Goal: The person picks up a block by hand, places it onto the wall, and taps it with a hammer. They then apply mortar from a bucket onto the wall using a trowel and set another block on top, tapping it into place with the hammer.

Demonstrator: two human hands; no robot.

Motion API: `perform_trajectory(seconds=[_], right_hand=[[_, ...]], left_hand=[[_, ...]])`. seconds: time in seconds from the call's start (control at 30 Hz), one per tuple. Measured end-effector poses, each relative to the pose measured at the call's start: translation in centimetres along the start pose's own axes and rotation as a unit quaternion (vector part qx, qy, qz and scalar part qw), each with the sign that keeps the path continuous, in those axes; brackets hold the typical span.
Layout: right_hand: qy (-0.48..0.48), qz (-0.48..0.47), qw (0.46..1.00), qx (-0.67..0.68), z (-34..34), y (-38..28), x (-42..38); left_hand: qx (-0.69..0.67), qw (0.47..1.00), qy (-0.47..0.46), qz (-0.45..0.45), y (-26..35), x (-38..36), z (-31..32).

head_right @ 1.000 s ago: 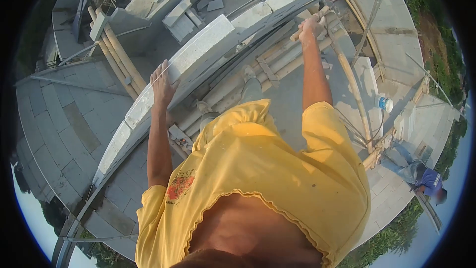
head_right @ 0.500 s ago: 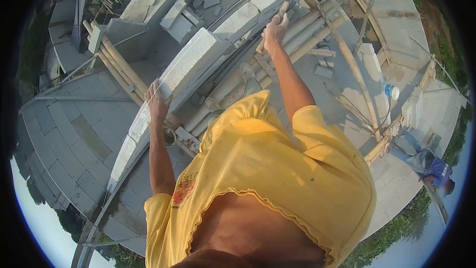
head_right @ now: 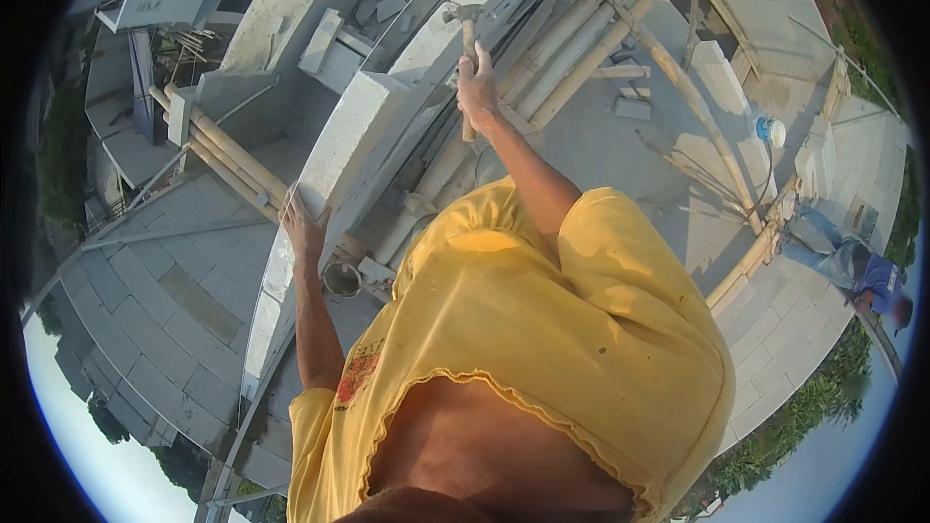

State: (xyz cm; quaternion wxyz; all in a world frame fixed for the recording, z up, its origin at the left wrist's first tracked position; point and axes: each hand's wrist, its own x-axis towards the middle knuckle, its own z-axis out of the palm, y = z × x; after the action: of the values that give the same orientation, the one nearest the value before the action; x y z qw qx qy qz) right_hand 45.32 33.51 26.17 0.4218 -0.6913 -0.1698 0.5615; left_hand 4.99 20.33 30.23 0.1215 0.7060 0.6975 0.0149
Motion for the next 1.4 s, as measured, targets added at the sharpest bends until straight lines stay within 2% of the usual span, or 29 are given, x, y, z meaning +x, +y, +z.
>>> perform_trajectory(seconds=[0.03,0.13,0.27,0.37,0.4,0.47,0.57,0.67,0.7,0.77,0.87,0.93,1.0,1.07,1.13,1.27,1.3,1.4], right_hand=[[-0.178,0.055,0.979,-0.088,0.0,1.3,-1.0],[-0.260,0.063,0.956,-0.123,-0.3,1.6,-1.3],[-0.135,0.030,0.990,-0.008,-1.8,0.2,0.4],[-0.009,-0.010,1.000,0.027,-1.1,-0.3,1.7],[-0.100,0.024,0.994,-0.026,-0.7,-0.1,1.0],[-0.272,0.089,0.949,-0.135,-0.5,0.3,-0.8],[-0.296,0.042,0.939,-0.169,-1.0,-0.1,-1.0],[-0.227,0.008,0.956,-0.183,-1.8,0.7,-0.4],[-0.154,-0.212,0.931,-0.253,-2.5,3.4,0.8],[-0.106,-0.401,0.851,-0.324,-4.5,4.1,0.4],[-0.234,-0.346,0.820,-0.392,-7.7,0.1,-7.3],[-0.270,-0.428,0.771,-0.388,-6.4,0.1,-11.0],[-0.351,-0.403,0.716,-0.450,-3.1,1.6,-12.9],[-0.415,-0.416,0.658,-0.471,1.1,2.8,-14.7],[-0.466,-0.468,0.605,-0.445,7.0,3.5,-17.0],[-0.511,-0.547,0.535,-0.393,15.6,4.2,-24.5],[-0.513,-0.554,0.534,-0.380,17.3,5.2,-25.9],[-0.517,-0.567,0.540,-0.346,20.8,8.8,-29.4]], left_hand=[[-0.002,1.000,0.001,-0.005,0.0,0.0,0.2],[-0.002,1.000,-0.003,0.001,0.2,0.2,0.6],[0.009,1.000,-0.012,-0.004,-0.1,-0.4,0.2],[0.009,1.000,-0.021,-0.010,0.0,-0.6,-0.1],[0.011,1.000,-0.020,-0.009,0.0,-0.7,-0.1],[0.007,1.000,-0.016,-0.009,0.2,0.1,0.2],[0.003,1.000,-0.018,-0.007,0.2,0.1,0.2],[0.004,1.000,-0.014,0.004,0.0,-0.5,0.1],[0.001,1.000,-0.013,0.008,0.1,-0.6,-0.2],[-0.025,0.999,-0.018,-0.012,0.2,-0.9,-1.4],[0.007,0.993,-0.016,-0.116,-3.7,-5.3,-2.2],[0.024,0.986,-0.019,-0.167,-8.3,-9.7,-2.2],[0.052,0.981,-0.022,-0.188,-13.1,-14.2,-2.8],[0.054,0.967,-0.038,-0.244,-16.9,-17.4,-3.0],[0.051,0.959,-0.059,-0.272,-19.7,-18.7,-4.2],[0.000,0.972,-0.060,-0.229,-22.9,-20.0,-4.0],[0.001,0.977,-0.024,-0.211,-23.7,-20.6,-2.9],[-0.020,0.979,-0.001,-0.202,-23.4,-20.9,-3.7]])
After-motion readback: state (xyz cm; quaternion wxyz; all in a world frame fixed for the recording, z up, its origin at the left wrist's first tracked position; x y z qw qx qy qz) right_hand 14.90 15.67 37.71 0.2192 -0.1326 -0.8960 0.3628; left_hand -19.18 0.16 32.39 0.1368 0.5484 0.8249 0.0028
